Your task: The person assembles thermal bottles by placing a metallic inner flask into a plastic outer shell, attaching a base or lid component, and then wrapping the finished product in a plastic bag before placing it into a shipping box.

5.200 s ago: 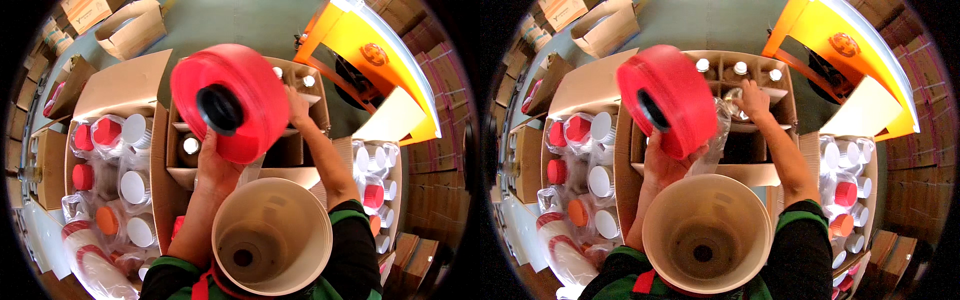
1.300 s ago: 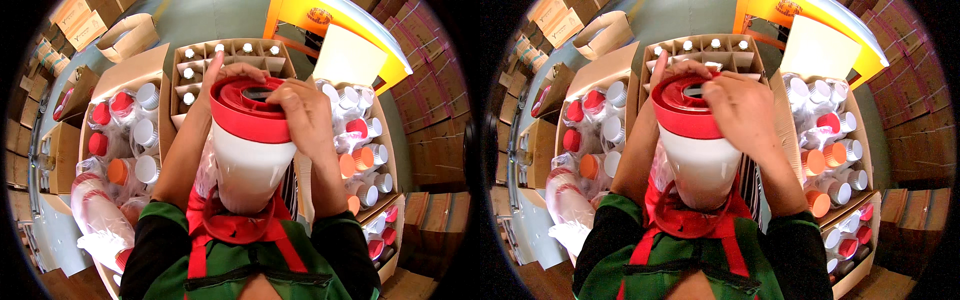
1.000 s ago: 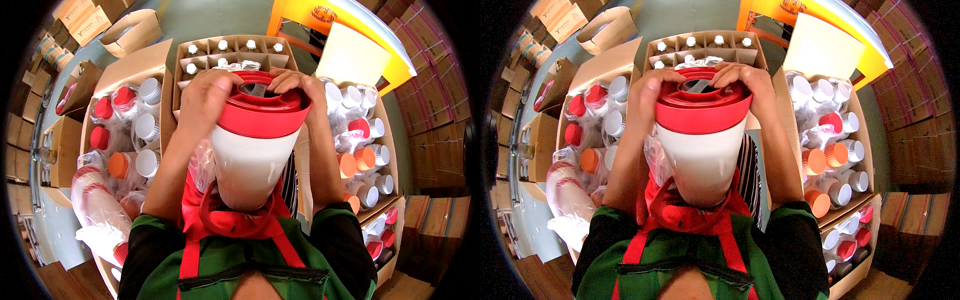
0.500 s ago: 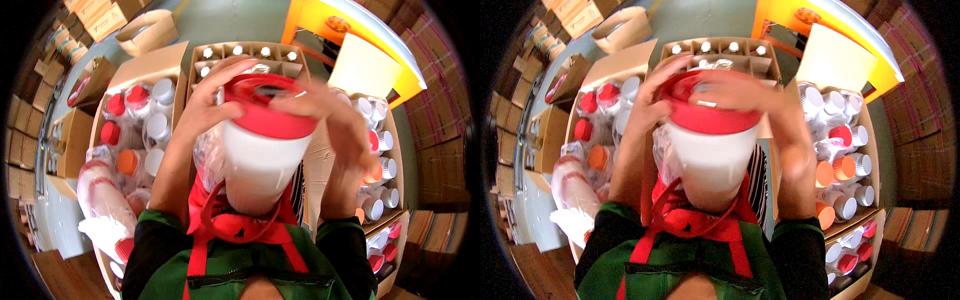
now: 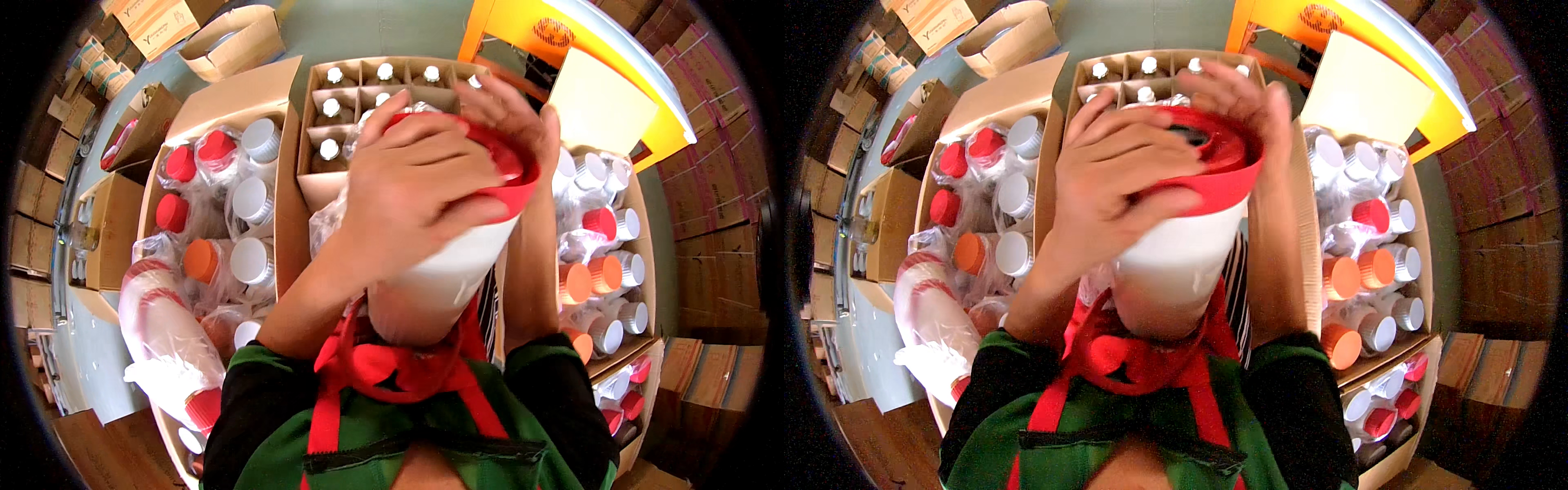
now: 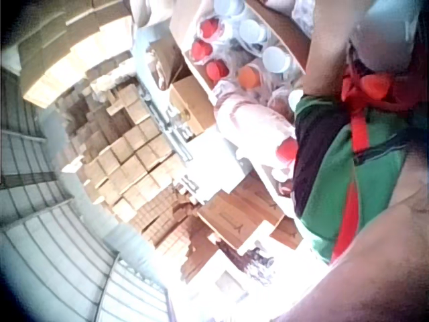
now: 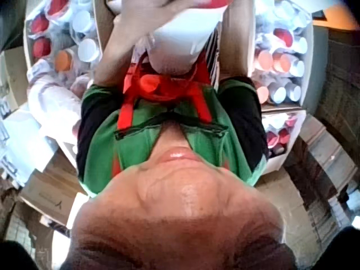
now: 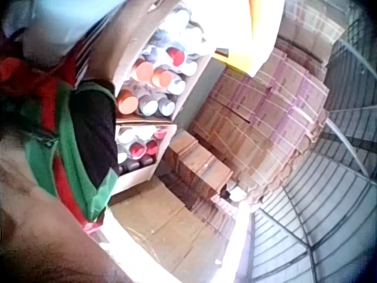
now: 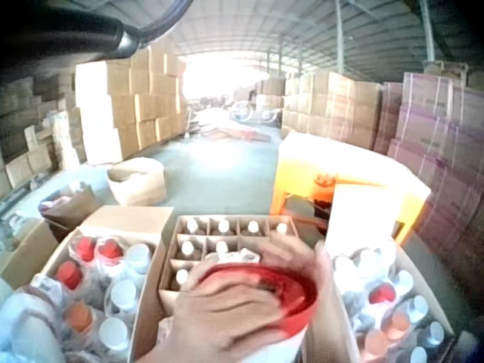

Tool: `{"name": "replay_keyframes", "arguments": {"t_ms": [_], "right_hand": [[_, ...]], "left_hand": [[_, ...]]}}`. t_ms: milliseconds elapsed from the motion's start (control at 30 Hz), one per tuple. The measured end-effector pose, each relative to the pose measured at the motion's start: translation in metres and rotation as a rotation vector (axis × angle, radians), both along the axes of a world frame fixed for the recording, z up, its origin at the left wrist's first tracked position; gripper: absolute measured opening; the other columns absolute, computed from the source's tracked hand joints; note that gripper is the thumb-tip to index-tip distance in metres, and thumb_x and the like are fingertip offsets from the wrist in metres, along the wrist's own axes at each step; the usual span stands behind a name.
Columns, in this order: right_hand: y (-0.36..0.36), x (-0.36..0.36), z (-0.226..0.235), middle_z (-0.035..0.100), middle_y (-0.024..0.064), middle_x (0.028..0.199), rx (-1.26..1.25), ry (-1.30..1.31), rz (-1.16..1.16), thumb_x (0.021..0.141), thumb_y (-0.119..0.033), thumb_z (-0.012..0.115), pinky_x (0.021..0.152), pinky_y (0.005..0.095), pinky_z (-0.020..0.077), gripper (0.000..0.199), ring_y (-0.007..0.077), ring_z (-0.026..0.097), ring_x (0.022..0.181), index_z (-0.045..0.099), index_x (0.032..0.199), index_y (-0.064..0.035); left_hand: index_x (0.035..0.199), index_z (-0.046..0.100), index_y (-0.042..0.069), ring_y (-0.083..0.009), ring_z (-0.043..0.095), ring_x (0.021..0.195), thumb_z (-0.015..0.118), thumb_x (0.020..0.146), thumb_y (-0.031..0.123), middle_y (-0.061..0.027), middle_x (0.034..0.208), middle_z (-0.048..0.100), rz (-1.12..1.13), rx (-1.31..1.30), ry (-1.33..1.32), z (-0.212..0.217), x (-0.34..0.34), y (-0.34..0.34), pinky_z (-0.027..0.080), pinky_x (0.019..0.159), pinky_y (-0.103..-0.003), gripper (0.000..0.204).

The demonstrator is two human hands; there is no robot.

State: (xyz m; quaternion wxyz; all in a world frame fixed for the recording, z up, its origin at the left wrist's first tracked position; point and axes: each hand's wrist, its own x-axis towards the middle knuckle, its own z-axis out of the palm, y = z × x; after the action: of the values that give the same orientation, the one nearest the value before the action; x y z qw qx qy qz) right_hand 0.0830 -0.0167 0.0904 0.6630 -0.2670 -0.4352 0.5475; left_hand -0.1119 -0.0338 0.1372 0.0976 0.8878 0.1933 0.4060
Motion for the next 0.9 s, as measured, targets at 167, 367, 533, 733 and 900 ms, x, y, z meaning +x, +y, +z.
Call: {"name": "replay_keyframes", "arguments": {"t_ms": [167,367,533,733,900], "right_hand": [[-0.051,-0.003,0.046,0.061,0.0242,0.11,0.675,-0.758,0.127,0.086,-0.068,0.019,0.096,0.0398,0.0397,0.092,0.0321,0.063,0.094,0.053,0.115,0.0124],[0.047,0.006,-0.033,0.063,0.0061,0.082,0.026,0.479,0.162,0.094,-0.036,0.042,0.082,0.0358,0.0452,0.035,0.0149,0.056,0.074,0.057,0.1,-0.0052],[0.027,0.005,-0.026,0.038,-0.0048,0.053,0.211,0.247,0.207,0.098,-0.029,0.04,0.07,0.0324,0.0385,0.035,0.0108,0.035,0.052,0.042,0.066,-0.0152],[-0.006,0.035,-0.007,0.053,-0.0057,0.061,0.721,0.236,0.408,0.1,-0.029,0.033,0.073,0.0298,0.0385,0.042,0.0063,0.043,0.054,0.048,0.062,-0.02],[-0.009,0.04,-0.004,0.046,-0.0056,0.051,0.673,0.173,0.435,0.1,-0.036,0.027,0.074,0.0297,0.0376,0.047,0.0065,0.037,0.047,0.048,0.061,-0.0196]], "left_hand": [[0.088,0.069,0.01,-0.025,0.052,0.11,0.071,0.074,0.018,-0.0045,0.091,0.067,-0.573,-0.816,-0.659,-0.063,-0.051,0.063,0.032,0.101,-0.042,0.016],[0.085,0.067,0.011,-0.0246,0.062,0.092,0.07,0.072,0.033,-0.0034,0.087,0.067,0.047,0.057,-0.057,0.007,0.005,-0.01,0.038,0.097,-0.044,0.026],[0.083,0.072,0.012,-0.0202,0.059,0.105,0.061,0.084,0.026,0.0027,0.099,0.068,-0.215,0.044,-0.114,-0.007,-0.02,0.019,0.035,0.101,-0.043,0.017],[0.115,0.059,-0.001,-0.0286,0.058,0.105,0.064,0.081,0.043,-0.0175,0.114,0.06,0.389,-0.682,-0.425,-0.113,-0.063,0.104,0.042,0.095,-0.04,0.056],[0.113,0.057,-0.006,-0.0355,0.059,0.102,0.061,0.079,0.044,-0.0241,0.1,0.063,0.211,-0.814,0.547,-0.207,-0.055,0.115,0.043,0.092,-0.042,0.06]]}}
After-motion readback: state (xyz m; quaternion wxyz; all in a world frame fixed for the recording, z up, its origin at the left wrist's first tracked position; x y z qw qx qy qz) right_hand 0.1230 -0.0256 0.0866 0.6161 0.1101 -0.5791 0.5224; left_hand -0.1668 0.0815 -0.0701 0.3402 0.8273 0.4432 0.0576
